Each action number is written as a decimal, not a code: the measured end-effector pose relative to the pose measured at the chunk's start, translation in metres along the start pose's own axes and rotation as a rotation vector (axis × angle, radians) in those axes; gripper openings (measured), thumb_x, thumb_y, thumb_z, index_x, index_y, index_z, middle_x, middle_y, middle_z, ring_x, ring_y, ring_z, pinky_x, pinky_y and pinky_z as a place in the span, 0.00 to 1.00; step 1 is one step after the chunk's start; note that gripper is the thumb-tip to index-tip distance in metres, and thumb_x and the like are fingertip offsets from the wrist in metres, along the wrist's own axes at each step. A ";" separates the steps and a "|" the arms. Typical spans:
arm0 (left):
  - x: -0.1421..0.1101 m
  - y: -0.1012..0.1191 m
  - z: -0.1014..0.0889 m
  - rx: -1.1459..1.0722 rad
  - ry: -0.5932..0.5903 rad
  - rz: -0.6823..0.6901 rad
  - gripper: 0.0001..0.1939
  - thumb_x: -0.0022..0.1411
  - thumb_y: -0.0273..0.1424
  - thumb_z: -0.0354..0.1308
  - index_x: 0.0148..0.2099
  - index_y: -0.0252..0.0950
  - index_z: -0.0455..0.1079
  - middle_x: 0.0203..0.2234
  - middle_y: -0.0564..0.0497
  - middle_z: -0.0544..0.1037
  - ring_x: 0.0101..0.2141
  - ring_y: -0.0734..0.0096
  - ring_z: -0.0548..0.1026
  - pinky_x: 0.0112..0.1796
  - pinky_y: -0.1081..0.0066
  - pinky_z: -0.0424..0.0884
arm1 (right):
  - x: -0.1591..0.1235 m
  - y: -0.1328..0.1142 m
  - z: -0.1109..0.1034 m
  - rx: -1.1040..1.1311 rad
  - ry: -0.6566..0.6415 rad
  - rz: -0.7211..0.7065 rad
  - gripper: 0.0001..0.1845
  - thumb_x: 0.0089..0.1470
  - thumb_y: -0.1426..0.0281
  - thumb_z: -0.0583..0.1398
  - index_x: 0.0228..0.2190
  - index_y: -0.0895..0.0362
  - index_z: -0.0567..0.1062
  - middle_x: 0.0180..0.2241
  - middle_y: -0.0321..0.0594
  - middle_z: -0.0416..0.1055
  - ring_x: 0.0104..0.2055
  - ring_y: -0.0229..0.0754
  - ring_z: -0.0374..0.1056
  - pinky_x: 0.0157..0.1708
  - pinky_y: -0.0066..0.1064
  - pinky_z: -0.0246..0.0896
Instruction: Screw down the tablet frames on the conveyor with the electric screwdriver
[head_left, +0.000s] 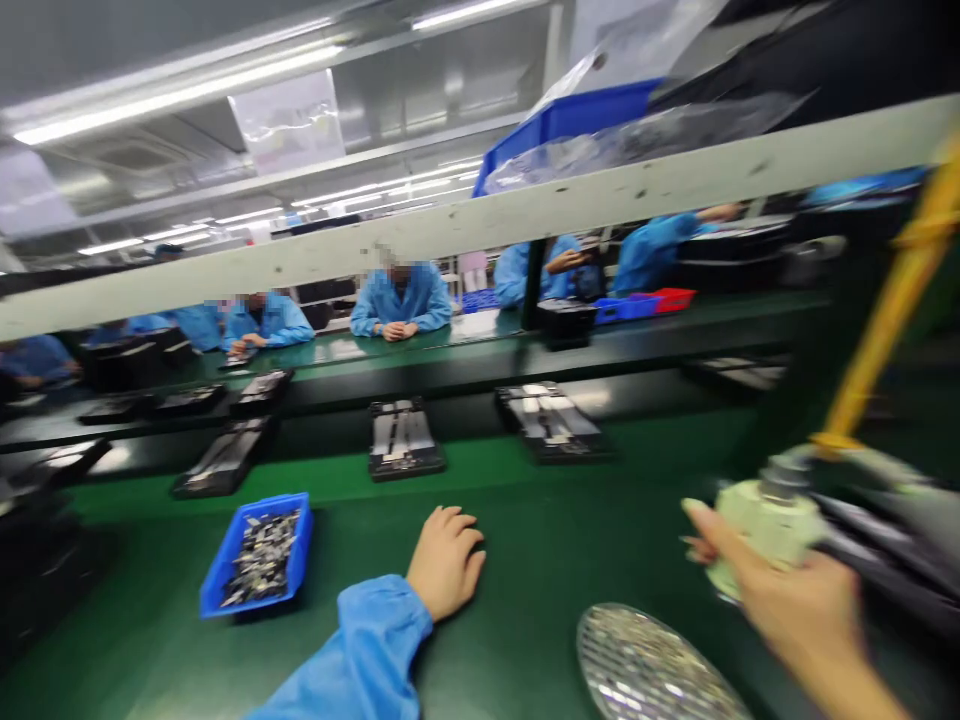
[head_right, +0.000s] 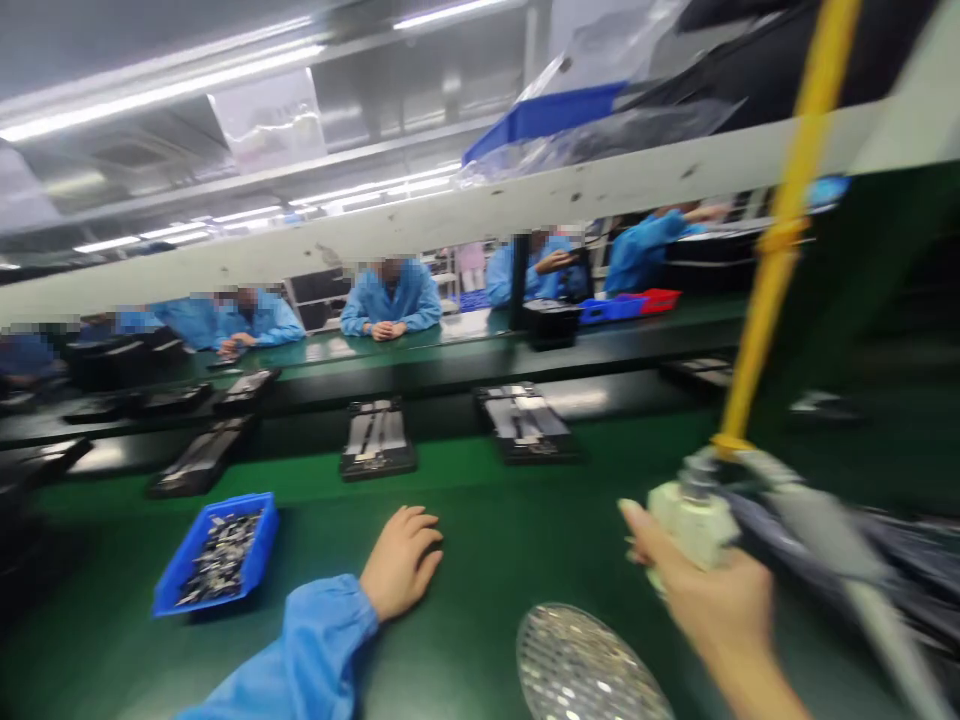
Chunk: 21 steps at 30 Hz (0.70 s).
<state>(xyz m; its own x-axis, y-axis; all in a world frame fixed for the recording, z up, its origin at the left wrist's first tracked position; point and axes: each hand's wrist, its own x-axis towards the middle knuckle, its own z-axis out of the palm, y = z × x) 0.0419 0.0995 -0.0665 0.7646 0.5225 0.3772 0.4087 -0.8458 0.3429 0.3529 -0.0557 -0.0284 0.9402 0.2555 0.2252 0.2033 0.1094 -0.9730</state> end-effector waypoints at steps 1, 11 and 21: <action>-0.001 0.000 0.000 -0.025 0.024 0.042 0.10 0.67 0.28 0.57 0.48 0.37 0.76 0.53 0.42 0.78 0.59 0.47 0.71 0.62 0.41 0.69 | -0.006 -0.012 0.002 -0.029 -0.026 0.017 0.26 0.22 0.44 0.75 0.16 0.48 0.77 0.21 0.52 0.73 0.23 0.60 0.70 0.26 0.56 0.63; 0.013 -0.012 -0.005 -0.177 0.193 0.069 0.16 0.74 0.38 0.49 0.38 0.38 0.74 0.38 0.45 0.80 0.41 0.58 0.78 0.45 0.59 0.77 | -0.019 -0.015 0.010 -0.062 -0.170 -0.066 0.32 0.34 0.42 0.73 0.28 0.58 0.81 0.31 0.51 0.80 0.35 0.59 0.78 0.40 0.47 0.76; 0.014 0.001 -0.019 -0.121 -0.098 -0.130 0.21 0.71 0.44 0.45 0.35 0.38 0.72 0.27 0.50 0.77 0.28 0.65 0.74 0.35 0.67 0.68 | -0.023 -0.007 0.009 -0.062 -0.307 0.019 0.28 0.35 0.47 0.74 0.28 0.58 0.81 0.29 0.48 0.80 0.30 0.53 0.78 0.34 0.42 0.77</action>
<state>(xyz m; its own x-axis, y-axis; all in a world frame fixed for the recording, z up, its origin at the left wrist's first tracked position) 0.0436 0.1079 -0.0441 0.7566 0.6086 0.2390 0.4491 -0.7494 0.4865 0.3275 -0.0535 -0.0262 0.8192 0.5364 0.2031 0.2118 0.0461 -0.9762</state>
